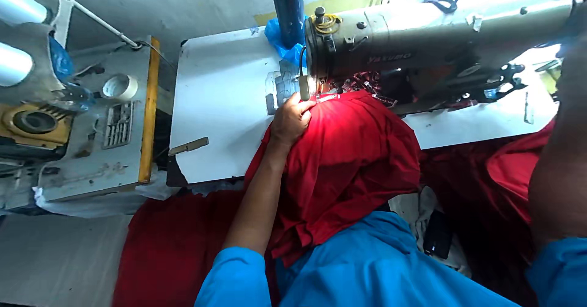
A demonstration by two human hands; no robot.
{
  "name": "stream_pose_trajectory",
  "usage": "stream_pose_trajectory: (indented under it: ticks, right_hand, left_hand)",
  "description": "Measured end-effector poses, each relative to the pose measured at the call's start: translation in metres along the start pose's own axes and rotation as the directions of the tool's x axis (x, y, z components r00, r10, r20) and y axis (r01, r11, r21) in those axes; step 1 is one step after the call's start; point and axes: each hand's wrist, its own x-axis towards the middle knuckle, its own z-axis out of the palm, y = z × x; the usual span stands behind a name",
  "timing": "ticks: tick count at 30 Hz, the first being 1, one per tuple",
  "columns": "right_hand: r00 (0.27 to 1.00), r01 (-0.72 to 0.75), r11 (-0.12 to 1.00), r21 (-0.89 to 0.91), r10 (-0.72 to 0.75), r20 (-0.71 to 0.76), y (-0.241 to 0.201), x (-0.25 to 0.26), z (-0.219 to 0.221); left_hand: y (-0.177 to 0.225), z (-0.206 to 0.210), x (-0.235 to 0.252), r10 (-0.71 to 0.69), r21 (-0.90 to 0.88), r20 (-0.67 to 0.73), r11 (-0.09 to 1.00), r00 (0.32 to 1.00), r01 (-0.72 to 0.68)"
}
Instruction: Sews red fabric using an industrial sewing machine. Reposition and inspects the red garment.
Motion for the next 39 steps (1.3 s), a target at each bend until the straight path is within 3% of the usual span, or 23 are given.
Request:
stream_pose_trajectory:
  ticks: [3,7,15,18,20,21,24,28,30,34,39]
  right_hand:
    - [0.997,0.070,0.973,0.218,-0.058,-0.059,0.028,-0.016,0.007]
    - [0.992,0.110,0.947,0.301,-0.088,-0.086,0.032,-0.028,0.014]
    - [0.998,0.020,0.996,0.092,-0.014,-0.058,0.029,-0.026,0.005]
    - [0.989,0.020,0.995,-0.095,-0.034,-0.144,-0.006,-0.046,-0.007]
    - [0.970,0.097,0.988,-0.123,-0.122,-0.212,-0.043,-0.078,-0.007]
    - [0.967,0.148,0.982,-0.116,-0.168,-0.193,-0.065,-0.104,-0.003]
    - [0.954,0.290,0.955,-0.059,-0.284,0.095,-0.123,-0.194,0.035]
    - [0.796,0.407,0.911,0.064,-0.388,0.464,-0.141,-0.281,0.120]
    - [0.749,0.440,0.895,0.074,-0.411,0.520,-0.144,-0.307,0.146]
    - [0.746,0.437,0.891,0.120,-0.434,0.505,-0.166,-0.308,0.166]
    - [0.778,0.298,0.935,0.193,-0.355,0.519,-0.189,-0.276,0.208]
  left_hand:
    - [0.002,-0.001,0.000,-0.015,-0.010,0.004,1.000,1.000,0.015]
    - [0.002,-0.002,0.000,-0.007,-0.012,0.003,1.000,1.000,0.007]
    - [0.001,-0.002,0.000,-0.007,-0.034,0.007,0.999,1.000,0.007]
    - [-0.003,-0.003,0.002,0.013,-0.069,0.004,0.998,1.000,-0.013]
    - [-0.006,-0.009,0.002,0.025,-0.098,0.016,0.995,1.000,-0.024]
    - [-0.008,-0.013,0.001,0.028,-0.112,0.025,0.993,0.999,-0.025]
    - [-0.019,-0.029,-0.007,0.024,-0.116,0.037,0.993,0.999,-0.019]
    - [-0.038,-0.053,-0.029,0.011,-0.108,0.071,0.994,0.997,-0.003]
    - [-0.041,-0.066,-0.043,-0.013,-0.105,0.081,0.994,0.997,0.021]
    - [-0.023,-0.083,-0.048,-0.050,-0.101,0.125,0.993,0.991,0.063]
    - [0.005,-0.044,0.000,-0.044,-0.133,-0.085,0.991,0.995,0.032]
